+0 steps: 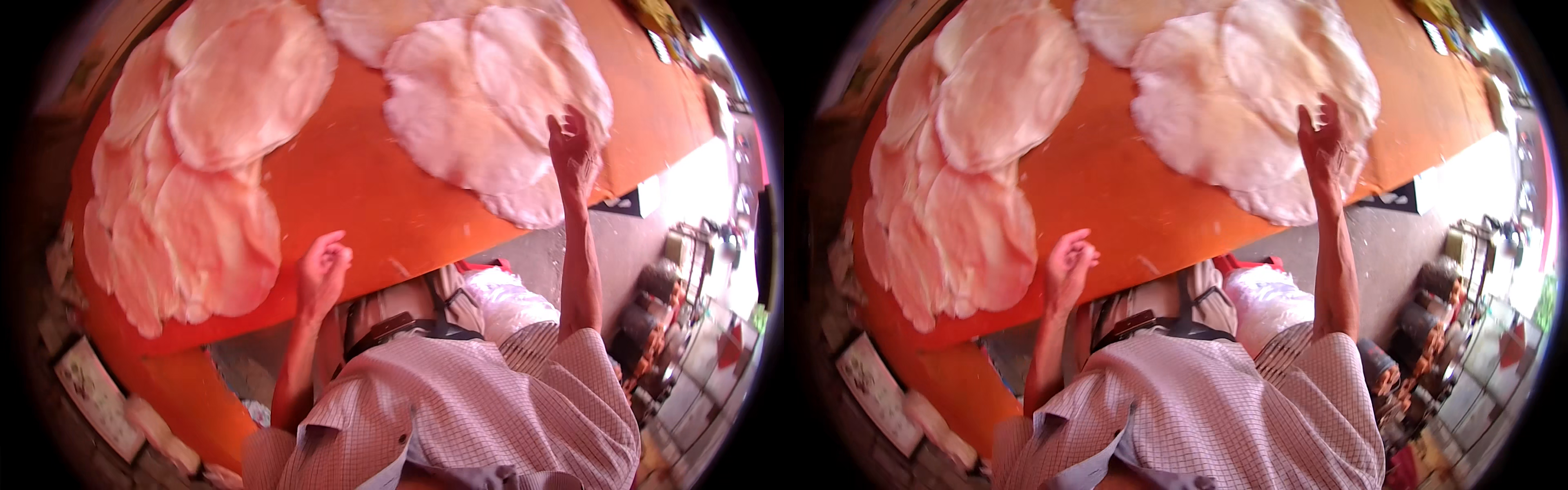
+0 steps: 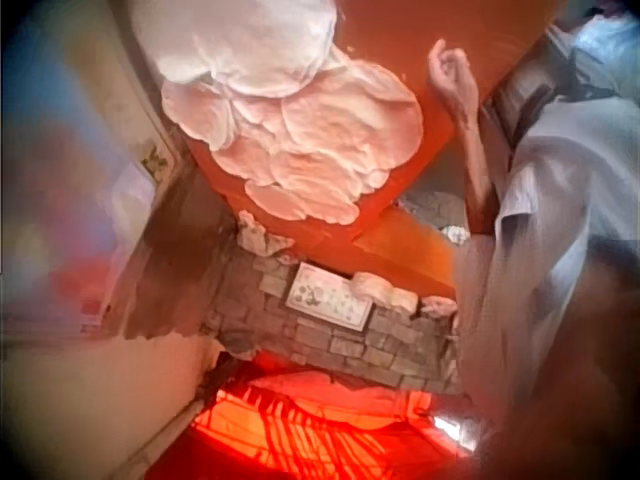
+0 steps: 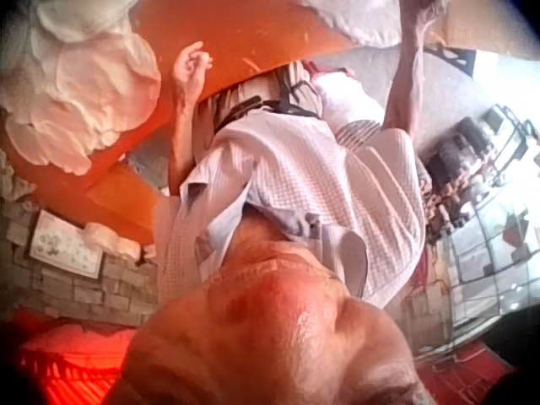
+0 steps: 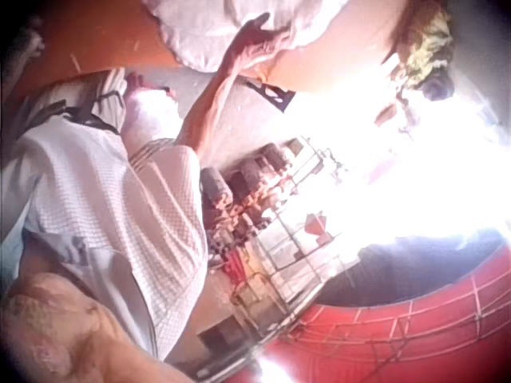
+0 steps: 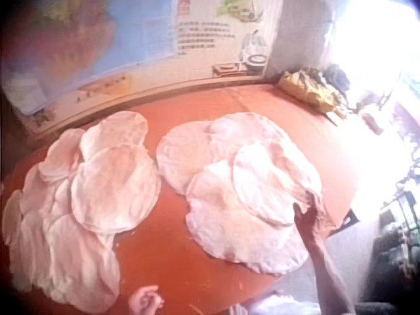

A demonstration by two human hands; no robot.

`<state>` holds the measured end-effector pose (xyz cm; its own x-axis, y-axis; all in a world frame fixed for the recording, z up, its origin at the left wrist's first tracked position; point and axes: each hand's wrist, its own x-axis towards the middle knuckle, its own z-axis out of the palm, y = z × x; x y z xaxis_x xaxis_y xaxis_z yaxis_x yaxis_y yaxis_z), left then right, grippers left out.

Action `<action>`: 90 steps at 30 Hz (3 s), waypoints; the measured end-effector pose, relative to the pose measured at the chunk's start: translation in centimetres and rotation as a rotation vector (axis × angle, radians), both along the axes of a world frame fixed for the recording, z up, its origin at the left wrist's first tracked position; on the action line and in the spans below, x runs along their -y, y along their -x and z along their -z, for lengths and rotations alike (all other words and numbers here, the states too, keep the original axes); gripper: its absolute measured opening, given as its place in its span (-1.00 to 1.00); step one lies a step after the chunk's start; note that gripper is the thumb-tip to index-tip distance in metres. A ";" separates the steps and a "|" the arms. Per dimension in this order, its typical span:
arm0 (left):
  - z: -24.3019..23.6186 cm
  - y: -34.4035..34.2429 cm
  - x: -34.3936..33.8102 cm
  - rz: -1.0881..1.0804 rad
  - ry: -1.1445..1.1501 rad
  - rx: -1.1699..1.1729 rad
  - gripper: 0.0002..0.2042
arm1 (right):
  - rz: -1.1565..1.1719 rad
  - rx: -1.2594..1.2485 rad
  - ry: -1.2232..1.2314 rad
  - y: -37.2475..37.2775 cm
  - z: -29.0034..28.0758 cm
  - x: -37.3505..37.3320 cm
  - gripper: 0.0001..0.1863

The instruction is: The person peels thin layers of cooked dough from a stack and places them separately on a table by hand.

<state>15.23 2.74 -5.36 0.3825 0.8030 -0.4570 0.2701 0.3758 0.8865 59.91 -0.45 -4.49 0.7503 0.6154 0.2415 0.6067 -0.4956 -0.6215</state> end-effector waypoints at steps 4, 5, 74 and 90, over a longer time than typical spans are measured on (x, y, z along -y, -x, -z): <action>-0.3 2.7 0.0 0.067 -0.013 0.046 -0.67 | -0.412 -1.069 -0.135 13.4 0.5 -7.4 -0.51; -1.0 3.6 0.1 0.054 -0.005 0.022 -0.67 | -0.472 -1.237 -0.099 17.4 0.6 -9.6 -0.48; 3.1 8.5 -9.2 -0.552 0.305 0.792 -0.70 | -0.940 -0.089 0.042 37.8 -3.3 -14.4 -0.56; 1.3 9.7 -7.6 -0.588 0.321 0.770 -0.65 | -1.015 -0.005 0.164 30.5 -3.8 -20.8 -0.89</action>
